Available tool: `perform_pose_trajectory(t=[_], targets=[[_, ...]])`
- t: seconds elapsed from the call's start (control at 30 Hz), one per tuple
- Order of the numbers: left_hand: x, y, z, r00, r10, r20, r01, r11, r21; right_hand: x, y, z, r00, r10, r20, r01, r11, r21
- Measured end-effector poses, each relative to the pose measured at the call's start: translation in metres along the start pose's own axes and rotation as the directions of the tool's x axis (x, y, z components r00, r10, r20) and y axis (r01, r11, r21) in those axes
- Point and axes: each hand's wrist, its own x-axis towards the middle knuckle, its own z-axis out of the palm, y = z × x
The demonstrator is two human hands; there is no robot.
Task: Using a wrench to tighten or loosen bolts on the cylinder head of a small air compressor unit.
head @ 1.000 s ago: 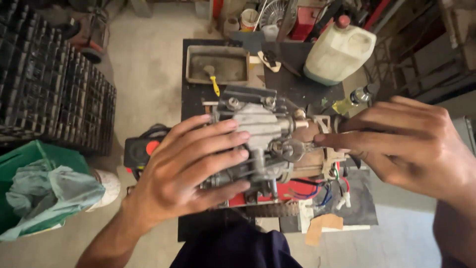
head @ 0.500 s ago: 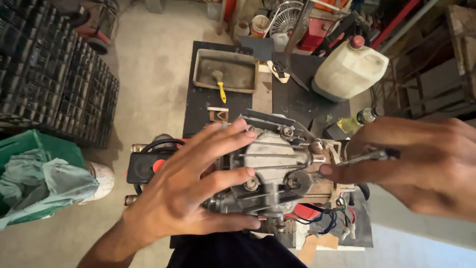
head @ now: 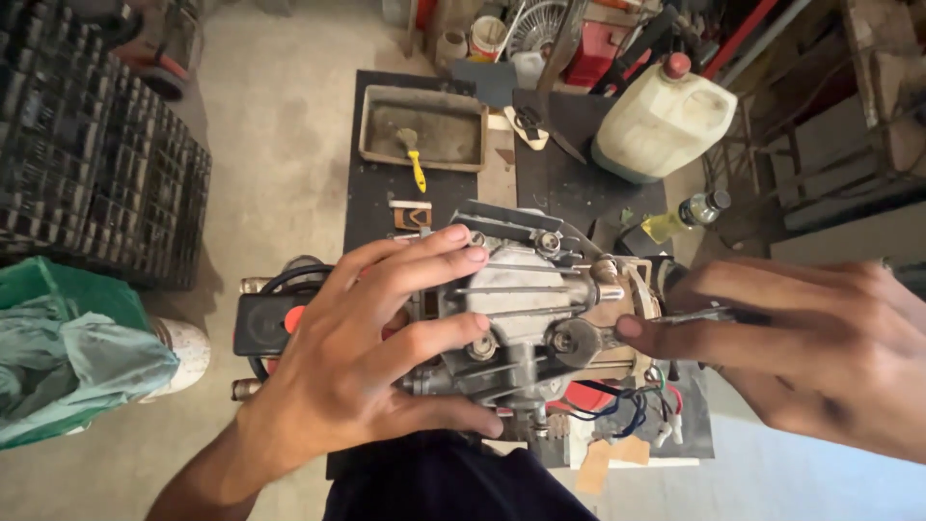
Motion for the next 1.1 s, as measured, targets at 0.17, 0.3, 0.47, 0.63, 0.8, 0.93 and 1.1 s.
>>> perform_pose_trajectory(t=[0.17,0.3,0.47,0.63,0.8,0.93,1.1], targets=[[0.002,0.001,0.000,0.997,0.045,-0.060,-0.043,0.999,0.029,-0.005,-0.013,-0.001,0.999,0.047,-0.004,-0.047,0.999,-0.011],[-0.002,0.000,0.005,0.996,0.057,-0.073,-0.053,0.997,0.055,-0.011,-0.024,0.000,0.987,0.147,0.064,-0.149,0.989,0.020],[-0.002,0.001,0.001,0.999,0.039,-0.035,-0.038,0.999,0.021,-0.016,-0.032,0.006,0.982,0.189,-0.020,-0.190,0.981,-0.033],[0.000,0.006,-0.005,0.999,0.037,-0.013,-0.036,0.998,0.053,-0.024,-0.037,0.008,0.966,0.256,0.043,-0.249,0.960,-0.127],[-0.002,0.005,-0.004,0.999,0.034,-0.002,-0.033,0.997,0.071,-0.030,-0.059,0.019,0.960,0.280,0.012,-0.279,0.958,-0.067],[0.000,0.007,-0.006,0.999,0.038,-0.003,-0.037,0.999,0.021,-0.028,-0.070,0.017,0.948,0.317,-0.006,-0.309,0.920,-0.240],[0.001,0.009,-0.005,1.000,0.018,0.012,-0.018,1.000,-0.023,-0.015,-0.062,-0.002,0.947,0.283,-0.150,-0.299,0.949,-0.103]])
